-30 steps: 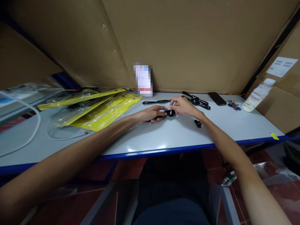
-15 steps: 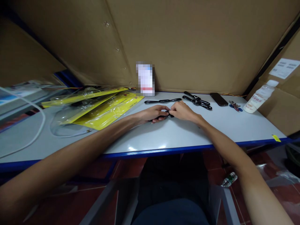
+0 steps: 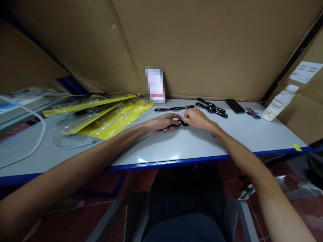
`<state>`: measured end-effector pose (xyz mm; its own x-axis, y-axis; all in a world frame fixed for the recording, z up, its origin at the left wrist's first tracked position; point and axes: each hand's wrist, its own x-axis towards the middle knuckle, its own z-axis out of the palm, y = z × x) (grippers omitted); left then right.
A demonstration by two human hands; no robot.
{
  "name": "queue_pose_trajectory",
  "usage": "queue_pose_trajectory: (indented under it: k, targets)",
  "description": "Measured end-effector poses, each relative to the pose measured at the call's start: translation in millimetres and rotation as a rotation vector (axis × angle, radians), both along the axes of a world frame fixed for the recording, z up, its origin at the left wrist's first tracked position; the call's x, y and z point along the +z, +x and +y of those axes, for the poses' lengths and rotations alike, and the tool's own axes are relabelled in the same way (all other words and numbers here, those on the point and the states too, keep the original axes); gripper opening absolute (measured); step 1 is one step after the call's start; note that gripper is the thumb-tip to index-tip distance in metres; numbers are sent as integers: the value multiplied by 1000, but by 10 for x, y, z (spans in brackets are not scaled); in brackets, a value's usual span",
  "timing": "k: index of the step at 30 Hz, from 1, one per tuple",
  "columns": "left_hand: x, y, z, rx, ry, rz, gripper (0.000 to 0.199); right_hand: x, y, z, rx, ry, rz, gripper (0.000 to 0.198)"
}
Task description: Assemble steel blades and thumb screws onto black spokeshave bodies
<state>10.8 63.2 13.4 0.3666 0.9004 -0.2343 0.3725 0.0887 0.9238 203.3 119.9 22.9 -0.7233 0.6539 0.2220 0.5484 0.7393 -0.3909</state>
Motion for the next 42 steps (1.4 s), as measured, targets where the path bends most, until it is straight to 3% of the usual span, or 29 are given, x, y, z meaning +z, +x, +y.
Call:
queue_pose_trajectory:
  k: [4, 8, 12, 22, 28, 32, 35, 39, 42]
  targets:
    - [-23, -18, 19, 1, -13, -16, 20, -19, -17, 8, -41, -37, 5, 35]
    - [-4, -15, 13, -11, -13, -4, 21, 101, 119, 67, 80, -144, 83, 22]
    - [30, 6, -7, -18, -7, 21, 21, 159, 185, 84, 167, -238, 30, 20]
    - [29, 8, -18, -4, 0, 0, 13, 92, 114, 42, 109, -57, 17, 22]
    - [49, 14, -36, -15, 22, 29, 5, 3, 31, 7, 41, 18, 11, 39]
    - [57, 1, -44, -85, 42, 41, 7, 42, 67, 6, 136, -226, 10, 43]
    - [61, -18, -45, -130, 48, 38, 9, 156, 151, 12, 211, -382, 59, 33]
    - [77, -31, -44, -147, 29, 55, 20, 245, 202, 2, 230, -389, 40, 21]
    - [92, -26, -49, -151, 26, 62, 20, 202, 147, -45, 209, -281, -9, 17]
